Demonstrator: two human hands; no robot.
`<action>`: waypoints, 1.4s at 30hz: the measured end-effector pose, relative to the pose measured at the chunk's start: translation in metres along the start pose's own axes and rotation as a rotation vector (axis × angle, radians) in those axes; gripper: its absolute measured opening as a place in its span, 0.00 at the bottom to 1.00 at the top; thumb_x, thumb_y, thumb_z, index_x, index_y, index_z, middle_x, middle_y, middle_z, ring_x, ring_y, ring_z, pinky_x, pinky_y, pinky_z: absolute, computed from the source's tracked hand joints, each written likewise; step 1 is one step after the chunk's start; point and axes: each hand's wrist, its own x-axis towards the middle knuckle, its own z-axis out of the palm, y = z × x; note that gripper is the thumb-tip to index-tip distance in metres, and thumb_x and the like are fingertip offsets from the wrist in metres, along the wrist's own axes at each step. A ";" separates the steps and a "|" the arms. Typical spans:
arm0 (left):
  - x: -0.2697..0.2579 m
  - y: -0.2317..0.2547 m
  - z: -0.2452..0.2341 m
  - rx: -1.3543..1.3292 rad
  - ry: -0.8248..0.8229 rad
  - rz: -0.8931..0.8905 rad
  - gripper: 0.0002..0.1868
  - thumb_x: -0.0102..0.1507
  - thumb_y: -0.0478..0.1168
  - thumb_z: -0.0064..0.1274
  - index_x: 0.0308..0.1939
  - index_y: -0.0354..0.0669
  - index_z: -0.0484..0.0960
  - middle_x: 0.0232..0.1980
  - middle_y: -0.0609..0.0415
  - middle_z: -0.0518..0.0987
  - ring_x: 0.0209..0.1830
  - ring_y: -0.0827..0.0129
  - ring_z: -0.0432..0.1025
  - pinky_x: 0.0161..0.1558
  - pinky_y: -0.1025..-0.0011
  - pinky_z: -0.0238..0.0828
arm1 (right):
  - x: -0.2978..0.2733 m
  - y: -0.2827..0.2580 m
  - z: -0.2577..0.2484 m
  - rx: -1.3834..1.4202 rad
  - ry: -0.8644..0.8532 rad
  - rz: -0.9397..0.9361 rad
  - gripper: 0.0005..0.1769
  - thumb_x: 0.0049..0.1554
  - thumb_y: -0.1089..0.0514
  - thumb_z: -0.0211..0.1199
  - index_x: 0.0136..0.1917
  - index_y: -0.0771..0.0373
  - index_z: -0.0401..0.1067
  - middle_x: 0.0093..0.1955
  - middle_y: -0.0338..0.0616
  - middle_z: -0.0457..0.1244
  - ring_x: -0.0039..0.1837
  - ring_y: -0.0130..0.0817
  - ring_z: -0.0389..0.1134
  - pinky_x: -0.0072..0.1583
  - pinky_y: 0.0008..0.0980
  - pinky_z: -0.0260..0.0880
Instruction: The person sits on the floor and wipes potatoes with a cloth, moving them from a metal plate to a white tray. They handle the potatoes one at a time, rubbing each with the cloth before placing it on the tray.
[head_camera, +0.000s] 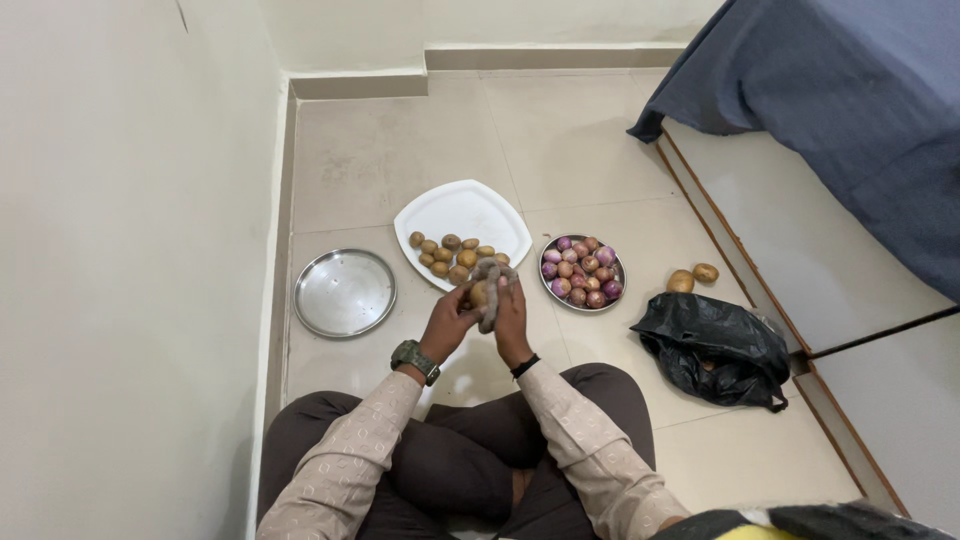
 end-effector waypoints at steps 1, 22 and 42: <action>-0.001 0.006 0.003 0.047 -0.015 0.048 0.28 0.62 0.34 0.60 0.66 0.34 0.73 0.53 0.48 0.82 0.50 0.70 0.77 0.52 0.72 0.76 | 0.008 -0.003 -0.009 0.111 0.016 0.139 0.24 0.71 0.49 0.45 0.72 0.67 0.61 0.66 0.54 0.61 0.66 0.45 0.64 0.65 0.39 0.67; -0.001 0.009 0.024 0.692 0.142 0.275 0.33 0.54 0.27 0.54 0.65 0.35 0.70 0.60 0.38 0.77 0.60 0.43 0.69 0.63 0.54 0.66 | 0.000 0.016 -0.018 0.092 0.069 0.294 0.16 0.66 0.52 0.51 0.63 0.59 0.66 0.56 0.36 0.66 0.56 0.22 0.67 0.59 0.26 0.69; -0.005 0.010 0.023 0.667 0.068 0.209 0.34 0.54 0.34 0.65 0.63 0.36 0.73 0.48 0.39 0.81 0.49 0.45 0.73 0.52 0.53 0.69 | 0.034 0.045 -0.060 0.096 -0.018 0.493 0.17 0.69 0.49 0.51 0.59 0.65 0.68 0.50 0.43 0.65 0.48 0.30 0.67 0.50 0.31 0.70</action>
